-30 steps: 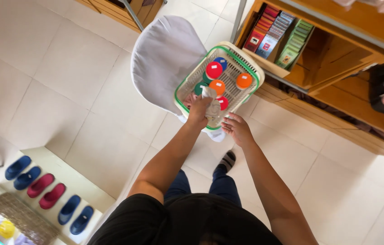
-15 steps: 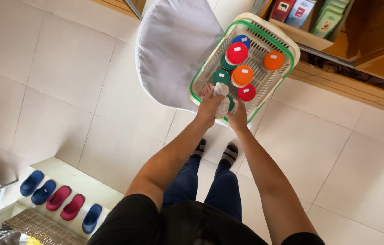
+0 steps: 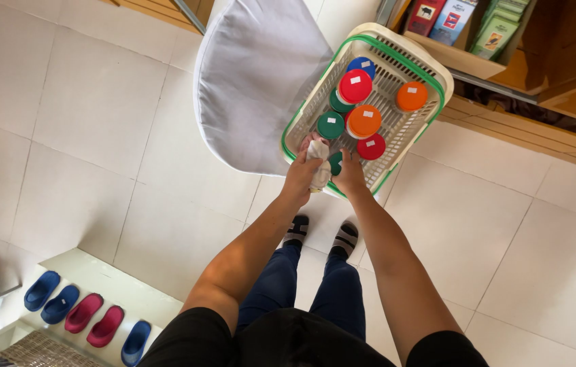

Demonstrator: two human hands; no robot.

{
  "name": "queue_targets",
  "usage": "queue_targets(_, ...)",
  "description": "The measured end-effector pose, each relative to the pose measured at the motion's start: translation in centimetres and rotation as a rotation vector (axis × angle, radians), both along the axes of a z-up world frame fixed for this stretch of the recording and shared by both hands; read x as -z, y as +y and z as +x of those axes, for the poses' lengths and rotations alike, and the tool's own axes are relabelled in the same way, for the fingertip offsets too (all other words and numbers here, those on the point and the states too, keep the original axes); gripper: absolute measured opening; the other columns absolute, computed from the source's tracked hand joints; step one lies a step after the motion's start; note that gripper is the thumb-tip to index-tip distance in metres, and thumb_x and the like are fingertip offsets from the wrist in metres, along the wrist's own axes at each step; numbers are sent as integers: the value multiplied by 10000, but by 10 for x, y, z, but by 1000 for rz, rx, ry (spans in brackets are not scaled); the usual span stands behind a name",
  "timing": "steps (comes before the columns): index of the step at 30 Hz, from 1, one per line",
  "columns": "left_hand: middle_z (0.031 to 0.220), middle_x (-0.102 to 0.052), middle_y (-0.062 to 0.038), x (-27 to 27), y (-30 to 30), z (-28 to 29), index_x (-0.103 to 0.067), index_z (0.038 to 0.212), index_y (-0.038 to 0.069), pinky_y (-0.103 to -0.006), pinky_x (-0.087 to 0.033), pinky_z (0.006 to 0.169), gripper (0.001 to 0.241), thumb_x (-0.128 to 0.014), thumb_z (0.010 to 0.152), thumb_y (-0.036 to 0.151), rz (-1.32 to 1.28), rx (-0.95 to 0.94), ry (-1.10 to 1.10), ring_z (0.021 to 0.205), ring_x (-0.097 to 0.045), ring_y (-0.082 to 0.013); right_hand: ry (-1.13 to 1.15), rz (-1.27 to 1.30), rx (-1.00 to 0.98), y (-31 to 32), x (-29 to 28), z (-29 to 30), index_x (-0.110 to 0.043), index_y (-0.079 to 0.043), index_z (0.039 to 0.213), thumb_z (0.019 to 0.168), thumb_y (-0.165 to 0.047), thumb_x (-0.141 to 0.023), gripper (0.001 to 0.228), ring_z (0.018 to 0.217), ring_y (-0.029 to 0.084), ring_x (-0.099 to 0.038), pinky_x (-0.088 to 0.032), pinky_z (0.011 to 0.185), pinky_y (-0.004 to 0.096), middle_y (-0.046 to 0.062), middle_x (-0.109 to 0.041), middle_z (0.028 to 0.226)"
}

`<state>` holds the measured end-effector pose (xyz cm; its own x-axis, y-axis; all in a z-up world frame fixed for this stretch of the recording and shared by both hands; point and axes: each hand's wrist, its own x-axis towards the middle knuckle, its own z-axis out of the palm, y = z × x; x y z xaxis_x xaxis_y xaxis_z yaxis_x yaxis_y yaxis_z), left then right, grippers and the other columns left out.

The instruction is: The person wipes peanut butter jars with a cloth and places them onto a wooden shelf.

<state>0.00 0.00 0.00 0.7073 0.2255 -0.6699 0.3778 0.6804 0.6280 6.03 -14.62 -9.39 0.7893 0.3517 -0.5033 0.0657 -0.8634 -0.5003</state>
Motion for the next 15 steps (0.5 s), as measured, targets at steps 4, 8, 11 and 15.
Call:
queue_targets(4,1204,-628,-152,-34,0,-2,-565,1361,42,-412,-554,939,455,-640,912,57,61,-17,-1,1112,-636,-258,-17,116,110,-25,-23,-5,-366,-95,1515,735,-182,-783,888,1204,557,-583,-496,1018,617,305,-418,1390)
queue_targets(8,1175,-682,-152,-21,-12,-4,-623,1304,114,-433,-593,882,429,-698,884,69,75,-12,8,1058,-687,-273,0,148,252,-41,-115,-12,-399,-180,1527,720,-359,-815,926,1330,410,-538,-434,1094,557,186,-456,1417)
queue_targets(11,1206,-652,-167,-39,-22,-6,-604,1315,97,-435,-563,935,403,-647,915,76,146,3,-13,1120,-650,-277,-8,194,363,-50,-203,-26,-418,-145,1521,712,-364,-845,940,1326,420,-534,-426,1116,525,201,-483,1383)
queue_targets(15,1239,-644,-175,-99,-45,1,-603,1342,79,-433,-545,950,444,-642,900,68,200,44,-7,1136,-634,-278,-83,347,429,-57,-316,-43,-432,-121,1508,756,-266,-861,877,1335,427,-520,-398,1140,520,215,-493,1353)
